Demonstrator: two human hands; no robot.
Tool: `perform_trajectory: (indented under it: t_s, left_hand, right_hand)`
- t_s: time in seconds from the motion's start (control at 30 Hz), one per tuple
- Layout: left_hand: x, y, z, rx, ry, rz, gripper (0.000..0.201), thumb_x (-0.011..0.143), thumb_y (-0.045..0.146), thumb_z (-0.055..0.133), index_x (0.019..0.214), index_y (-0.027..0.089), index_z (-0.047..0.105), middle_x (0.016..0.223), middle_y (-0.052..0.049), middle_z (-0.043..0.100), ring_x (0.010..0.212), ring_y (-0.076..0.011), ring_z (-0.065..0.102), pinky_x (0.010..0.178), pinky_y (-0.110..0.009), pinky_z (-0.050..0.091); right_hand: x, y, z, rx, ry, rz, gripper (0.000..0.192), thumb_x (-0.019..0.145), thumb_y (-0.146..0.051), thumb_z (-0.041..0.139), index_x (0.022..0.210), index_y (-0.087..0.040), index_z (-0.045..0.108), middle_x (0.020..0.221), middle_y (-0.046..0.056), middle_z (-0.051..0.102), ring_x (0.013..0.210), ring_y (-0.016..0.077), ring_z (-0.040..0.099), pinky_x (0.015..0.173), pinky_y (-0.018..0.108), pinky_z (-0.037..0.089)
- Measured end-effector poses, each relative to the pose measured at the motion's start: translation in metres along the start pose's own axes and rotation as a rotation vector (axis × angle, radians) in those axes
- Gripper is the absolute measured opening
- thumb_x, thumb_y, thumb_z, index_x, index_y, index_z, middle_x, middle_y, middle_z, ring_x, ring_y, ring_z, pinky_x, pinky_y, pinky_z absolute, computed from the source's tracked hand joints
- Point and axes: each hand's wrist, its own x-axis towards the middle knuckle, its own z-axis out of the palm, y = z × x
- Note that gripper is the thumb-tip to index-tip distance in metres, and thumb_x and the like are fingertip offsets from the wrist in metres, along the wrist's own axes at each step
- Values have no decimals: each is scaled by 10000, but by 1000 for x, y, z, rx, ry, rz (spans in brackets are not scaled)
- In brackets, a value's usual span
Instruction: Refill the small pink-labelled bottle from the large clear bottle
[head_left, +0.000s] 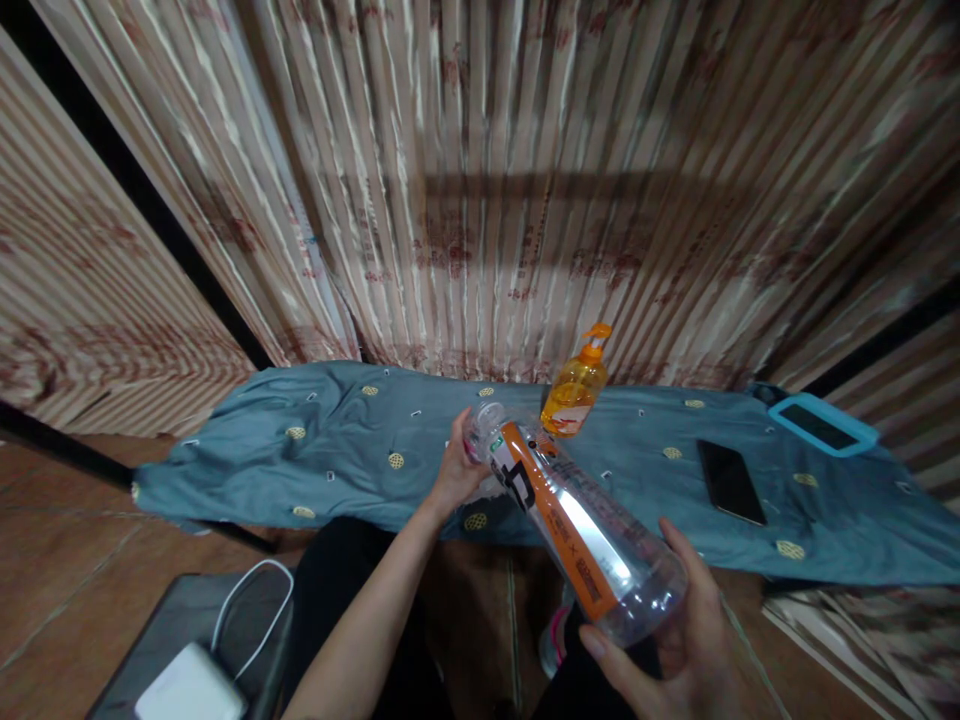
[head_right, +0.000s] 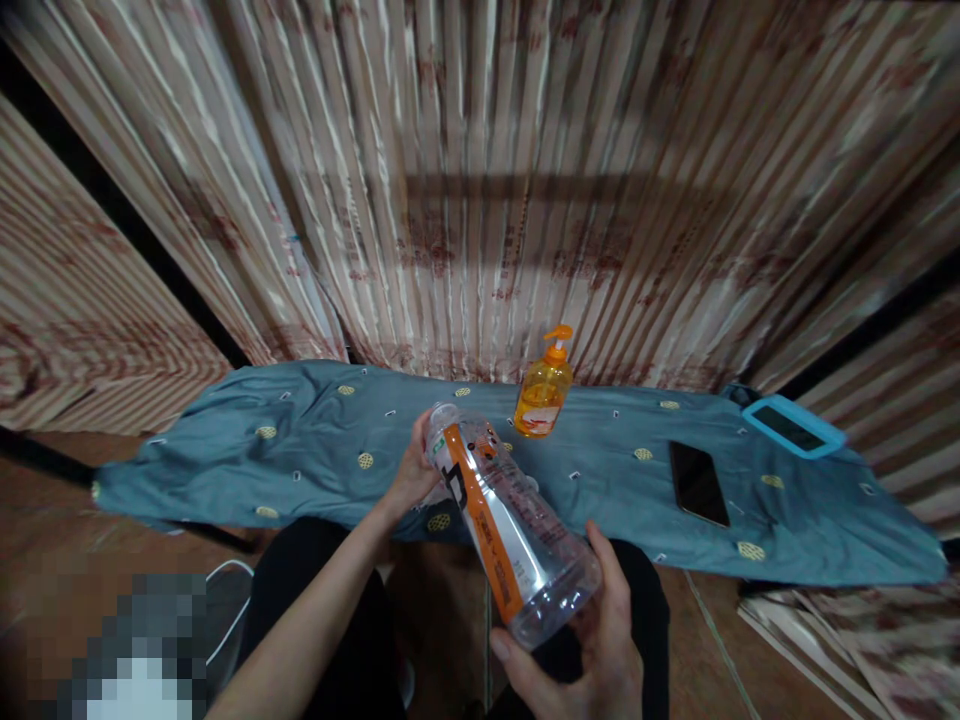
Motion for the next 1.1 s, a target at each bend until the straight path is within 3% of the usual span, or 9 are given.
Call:
perform_trajectory:
  t_s: [0.17,0.47,0.7,0.93,1.1]
  left_hand:
    - [0,0,0,-11,-13,15,1031,628,353,917,1485,214,362,1350,-139,657,1238,-288,663,1133,-479,500]
    - [2,-6,0,-10,4,2,1050,612,382,913,1473,186,344,1383,-182,636,1258,-325,657,1133,-515,503]
    - [2,-4,0,-11,-19,-10,1063,631,416,907,1492,196,322,1346,-159,660,1243,-310,671,1124,-487,516]
    - [2,-4,-1,15,-3,12,1048,609,372,916,1473,193,351,1422,-176,612,1296,-319,637,1154,-492,484]
    - [3,-8,0,14,3,27,1072,589,363,927,1481,194,357,1386,-158,635,1308,-325,627,1155,-492,481]
  right_hand:
    - [-1,-1,1,12,2,7,1043,679,-539,899,1546,-201,429,1401,187,639,1268,393,654,852,439,646]
    - [-2,-9,4,58,11,69,1029,653,-508,907,1524,-214,444,1457,178,613,1368,415,576,866,444,633]
    - [-2,-11,3,75,-4,103,1048,651,-488,910,1537,-211,425,1344,163,675,1260,390,652,922,470,603]
    - [-2,-13,3,41,14,118,1048,634,-516,899,1523,-206,438,1431,181,624,1417,432,521,907,473,611]
    - [-2,-14,4,38,11,99,1038,642,-529,894,1515,-197,440,1425,185,628,1384,424,559,914,469,614]
